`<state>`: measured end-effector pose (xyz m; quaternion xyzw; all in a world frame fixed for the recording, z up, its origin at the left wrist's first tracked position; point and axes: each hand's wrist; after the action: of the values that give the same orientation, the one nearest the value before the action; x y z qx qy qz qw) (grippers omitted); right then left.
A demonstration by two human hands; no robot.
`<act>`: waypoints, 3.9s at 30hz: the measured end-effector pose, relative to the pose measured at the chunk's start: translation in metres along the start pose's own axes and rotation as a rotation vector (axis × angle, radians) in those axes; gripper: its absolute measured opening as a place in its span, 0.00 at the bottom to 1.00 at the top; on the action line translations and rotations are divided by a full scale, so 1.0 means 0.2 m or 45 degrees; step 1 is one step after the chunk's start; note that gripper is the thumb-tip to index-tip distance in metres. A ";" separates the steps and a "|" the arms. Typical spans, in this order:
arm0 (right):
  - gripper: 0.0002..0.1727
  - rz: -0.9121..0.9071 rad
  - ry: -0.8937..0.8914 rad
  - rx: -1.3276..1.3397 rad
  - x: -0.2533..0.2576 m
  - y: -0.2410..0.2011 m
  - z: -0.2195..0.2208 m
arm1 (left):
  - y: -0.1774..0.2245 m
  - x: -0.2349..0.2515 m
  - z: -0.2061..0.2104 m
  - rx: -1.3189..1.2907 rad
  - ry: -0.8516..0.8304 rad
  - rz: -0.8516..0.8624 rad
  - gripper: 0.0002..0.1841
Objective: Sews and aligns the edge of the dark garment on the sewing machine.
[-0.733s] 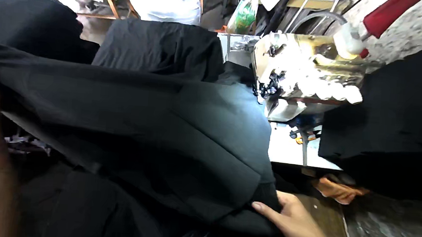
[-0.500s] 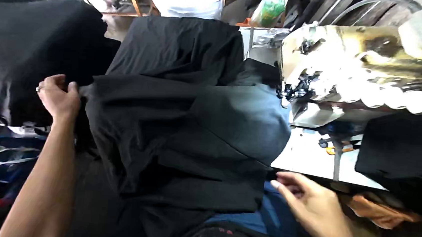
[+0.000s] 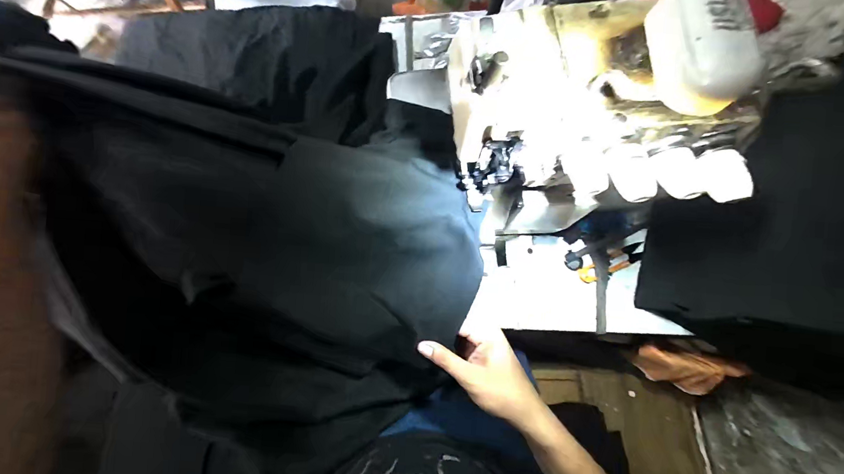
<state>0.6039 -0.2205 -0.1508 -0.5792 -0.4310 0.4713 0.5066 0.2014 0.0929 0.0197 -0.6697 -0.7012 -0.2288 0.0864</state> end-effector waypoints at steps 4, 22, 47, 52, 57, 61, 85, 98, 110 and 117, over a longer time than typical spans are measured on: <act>0.10 -0.080 0.016 -0.157 -0.07 0.05 0.01 | 0.17 -0.44 0.09 -0.456 0.029 0.125 0.27; 0.12 0.208 -0.192 -0.040 -0.27 -0.11 -0.01 | 0.54 -1.01 -0.18 -0.549 0.036 0.335 0.18; 0.08 -0.140 0.277 -0.348 0.21 -0.24 -0.18 | 1.14 -1.32 -0.33 -0.857 -0.447 0.676 0.10; 0.08 -0.243 0.315 -0.402 0.09 -0.20 -0.17 | 1.11 -1.57 -0.19 -0.833 -0.388 0.731 0.11; 0.10 -0.272 0.319 -0.290 0.08 -0.17 -0.15 | 1.12 -1.64 -0.05 -0.739 -0.402 0.664 0.12; 0.10 -0.285 0.346 -0.276 0.13 -0.17 -0.15 | 1.16 -1.54 0.00 -0.656 -0.361 0.685 0.13; 0.05 -0.013 0.204 0.010 0.18 -0.20 -0.18 | 1.22 -1.50 0.04 -0.628 -0.119 0.615 0.12; 0.04 -0.084 0.261 -0.138 0.12 -0.22 -0.17 | 1.21 -1.41 -0.03 -0.536 -0.319 0.789 0.13; 0.04 -0.186 0.278 -0.076 0.12 -0.20 -0.16 | 1.24 -1.42 0.01 -0.538 -0.306 0.691 0.13; 0.08 -0.297 0.310 -0.142 0.20 -0.21 -0.17 | 1.36 -1.26 0.04 -0.422 -0.185 0.730 0.12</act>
<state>0.6429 -0.1831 -0.1129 -0.6053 -0.4560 0.3110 0.5735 0.4910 -0.1319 -0.0391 -0.8591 -0.4420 -0.2577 -0.0131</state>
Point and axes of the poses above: each hand's wrist, its own x-axis towards the middle knuckle, its own z-axis out of the palm, y = z × x, and after that the axes turned 11 degrees about y, right-handed
